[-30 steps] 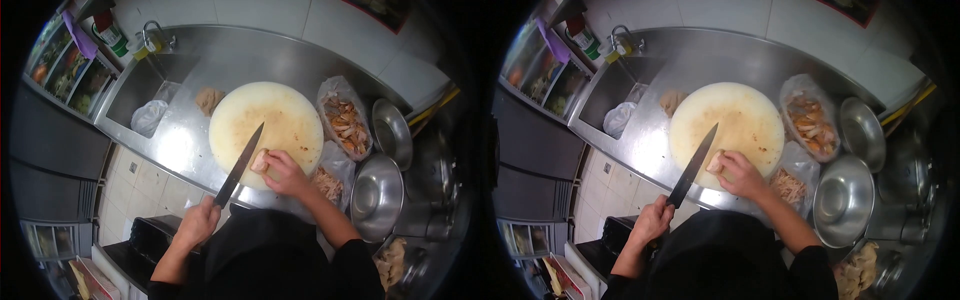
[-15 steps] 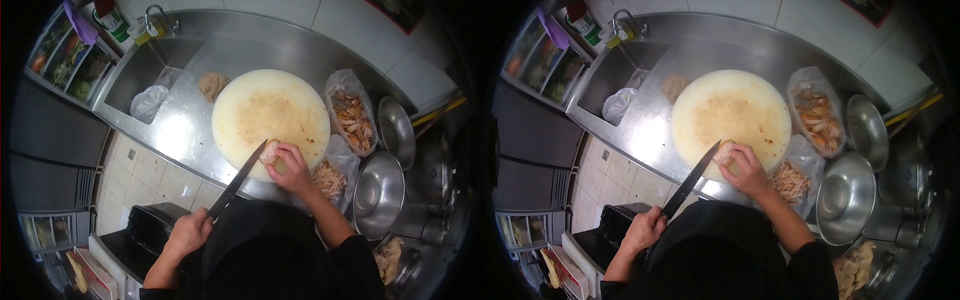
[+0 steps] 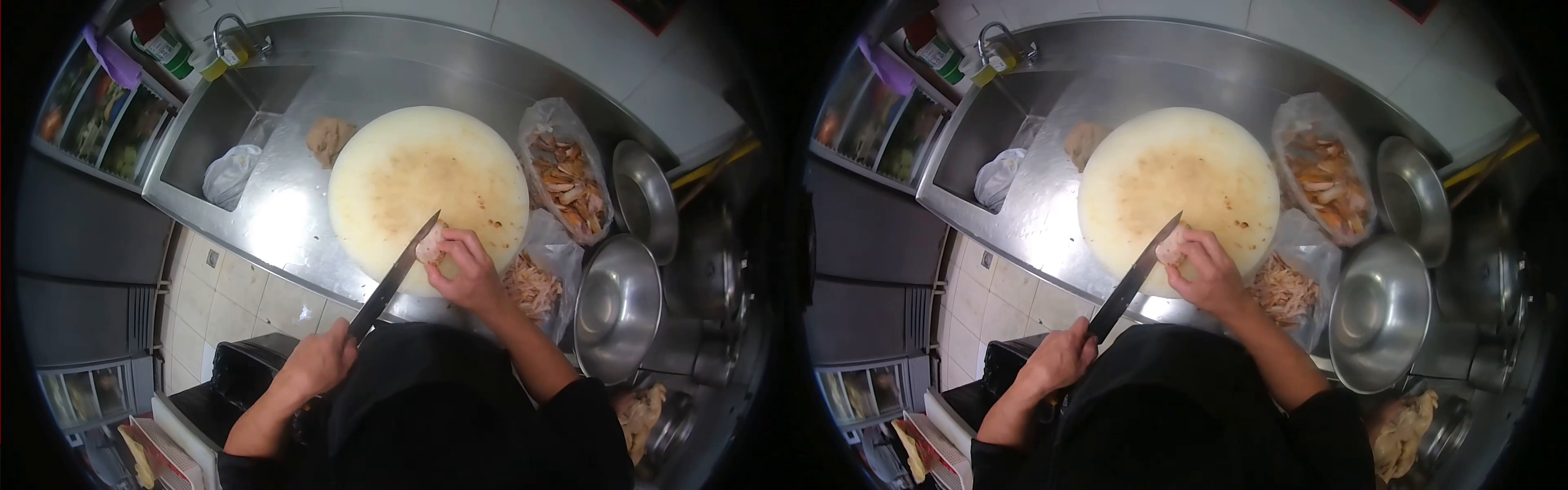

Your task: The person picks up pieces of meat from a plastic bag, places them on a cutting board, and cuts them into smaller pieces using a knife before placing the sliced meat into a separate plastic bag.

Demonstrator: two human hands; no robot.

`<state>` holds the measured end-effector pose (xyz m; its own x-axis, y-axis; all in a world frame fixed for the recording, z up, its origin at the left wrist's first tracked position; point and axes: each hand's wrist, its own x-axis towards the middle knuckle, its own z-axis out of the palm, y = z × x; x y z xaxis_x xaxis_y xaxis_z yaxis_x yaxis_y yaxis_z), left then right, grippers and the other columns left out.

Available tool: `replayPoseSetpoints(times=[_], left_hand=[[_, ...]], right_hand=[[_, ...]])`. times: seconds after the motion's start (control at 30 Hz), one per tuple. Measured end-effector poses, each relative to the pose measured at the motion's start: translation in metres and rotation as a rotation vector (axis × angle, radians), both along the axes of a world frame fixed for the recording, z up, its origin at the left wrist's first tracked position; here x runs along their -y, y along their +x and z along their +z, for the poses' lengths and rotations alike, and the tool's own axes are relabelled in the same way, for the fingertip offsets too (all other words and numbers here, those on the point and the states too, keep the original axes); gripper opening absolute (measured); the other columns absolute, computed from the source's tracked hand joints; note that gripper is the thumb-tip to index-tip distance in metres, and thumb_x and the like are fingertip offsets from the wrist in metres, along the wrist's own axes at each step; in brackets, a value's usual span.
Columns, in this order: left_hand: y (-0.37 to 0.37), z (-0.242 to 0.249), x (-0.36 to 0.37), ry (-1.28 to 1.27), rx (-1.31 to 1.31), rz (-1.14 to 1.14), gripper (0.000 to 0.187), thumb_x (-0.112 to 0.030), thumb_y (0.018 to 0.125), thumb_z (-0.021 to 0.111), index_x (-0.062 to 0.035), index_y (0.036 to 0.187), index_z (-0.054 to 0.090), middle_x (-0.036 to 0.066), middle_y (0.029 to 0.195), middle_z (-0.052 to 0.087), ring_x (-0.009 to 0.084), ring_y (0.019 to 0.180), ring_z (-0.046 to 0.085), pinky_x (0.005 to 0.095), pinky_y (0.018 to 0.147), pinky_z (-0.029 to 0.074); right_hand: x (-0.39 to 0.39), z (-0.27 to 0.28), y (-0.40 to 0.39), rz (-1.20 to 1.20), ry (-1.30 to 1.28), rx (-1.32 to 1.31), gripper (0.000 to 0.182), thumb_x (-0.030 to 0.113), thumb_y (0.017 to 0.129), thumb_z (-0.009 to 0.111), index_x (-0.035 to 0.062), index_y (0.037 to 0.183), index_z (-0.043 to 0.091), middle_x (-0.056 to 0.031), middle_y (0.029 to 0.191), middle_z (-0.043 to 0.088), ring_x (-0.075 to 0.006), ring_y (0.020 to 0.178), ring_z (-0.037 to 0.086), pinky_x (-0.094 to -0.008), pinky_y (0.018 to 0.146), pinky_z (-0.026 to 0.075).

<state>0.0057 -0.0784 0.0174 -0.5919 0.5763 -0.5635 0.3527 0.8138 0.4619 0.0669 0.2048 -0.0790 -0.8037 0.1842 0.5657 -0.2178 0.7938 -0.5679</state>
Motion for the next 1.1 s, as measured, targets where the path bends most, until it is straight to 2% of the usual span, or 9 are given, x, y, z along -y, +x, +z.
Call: replayPoseSetpoints(times=[0.17,0.27,0.37,0.47,0.67,0.77,0.87,1.07,1.1], left_hand=[[-0.019,-0.004,-0.018,0.017,0.095,-0.027,0.025,-0.024,0.101,0.054,-0.0001,0.108,0.05,0.031,0.08,0.066,0.0536,0.084,0.063,0.058,0.075,0.049],[-0.023,-0.007,-0.041,-0.066,0.102,-0.078,0.03,-0.026,0.102,0.051,0.0005,0.116,0.05,0.032,0.09,0.068,0.0518,0.092,0.064,0.0585,0.084,0.049],[-0.024,-0.011,-0.055,-0.07,0.086,-0.095,0.03,-0.026,0.102,0.05,0.0015,0.114,0.05,0.033,0.092,0.068,0.0513,0.094,0.065,0.0579,0.085,0.049],[-0.029,-0.01,-0.052,-0.06,0.085,-0.106,0.03,-0.026,0.102,0.049,0.0019,0.113,0.051,0.033,0.093,0.068,0.0509,0.095,0.065,0.0575,0.086,0.05],[-0.04,-0.001,-0.066,-0.109,0.127,-0.167,0.029,-0.025,0.102,0.048,0.0006,0.115,0.052,0.031,0.098,0.069,0.0499,0.096,0.066,0.0571,0.087,0.051],[-0.042,-0.018,-0.075,-0.092,0.013,-0.208,0.027,-0.024,0.101,0.05,-0.0017,0.116,0.052,0.03,0.095,0.069,0.0471,0.094,0.067,0.0558,0.085,0.052],[-0.038,-0.021,-0.072,-0.194,-0.317,-0.177,0.024,-0.024,0.1,0.052,-0.0044,0.115,0.052,0.026,0.088,0.069,0.0446,0.089,0.069,0.0545,0.079,0.053],[-0.037,-0.01,-0.023,0.055,-0.476,-0.046,0.019,-0.023,0.098,0.058,-0.0073,0.108,0.056,0.021,0.08,0.067,0.0433,0.08,0.068,0.0549,0.07,0.053],[-0.035,-0.008,-0.018,0.085,-0.436,0.014,0.019,-0.022,0.098,0.059,-0.0048,0.104,0.056,0.024,0.083,0.069,0.0448,0.083,0.068,0.0566,0.073,0.052]], right_hand=[[-0.004,-0.006,0.001,-0.044,-0.008,0.026,0.032,0.008,0.073,0.081,0.0019,0.1,0.064,-0.0157,0.111,0.063,-0.0337,0.099,0.066,-0.0389,0.085,0.057],[-0.01,-0.006,0.003,-0.079,0.031,0.039,0.034,0.008,0.073,0.081,0.003,0.101,0.064,-0.0156,0.111,0.063,-0.0342,0.1,0.066,-0.0402,0.087,0.056],[-0.014,-0.007,0.002,-0.109,0.049,0.015,0.036,0.009,0.074,0.081,0.0035,0.104,0.063,-0.0158,0.11,0.064,-0.035,0.102,0.065,-0.0418,0.09,0.055],[-0.014,-0.005,0.004,-0.164,0.022,0.109,0.037,0.011,0.075,0.08,0.004,0.108,0.063,-0.0156,0.109,0.065,-0.0357,0.103,0.064,-0.0429,0.092,0.053],[-0.013,-0.006,0.006,-0.13,0.074,0.047,0.039,0.013,0.076,0.08,0.0036,0.11,0.064,-0.0149,0.109,0.066,-0.0349,0.1,0.063,-0.043,0.09,0.052],[-0.013,-0.007,0.005,-0.128,0.077,0.057,0.04,0.015,0.076,0.08,0.0039,0.11,0.064,-0.0146,0.109,0.066,-0.0345,0.1,0.063,-0.0429,0.09,0.052],[-0.012,-0.01,0.003,-0.158,0.112,0.043,0.039,0.016,0.076,0.08,0.004,0.11,0.064,-0.0142,0.107,0.065,-0.0347,0.1,0.063,-0.0431,0.091,0.052],[-0.028,-0.003,-0.004,-0.119,0.021,0.143,0.032,0.013,0.081,0.075,0.0033,0.111,0.066,-0.0155,0.114,0.063,-0.0348,0.106,0.061,-0.044,0.094,0.05],[-0.032,0.0,-0.013,-0.132,0.029,0.119,0.032,0.012,0.081,0.074,0.0032,0.112,0.067,-0.0154,0.115,0.063,-0.0347,0.107,0.061,-0.0442,0.094,0.05]])
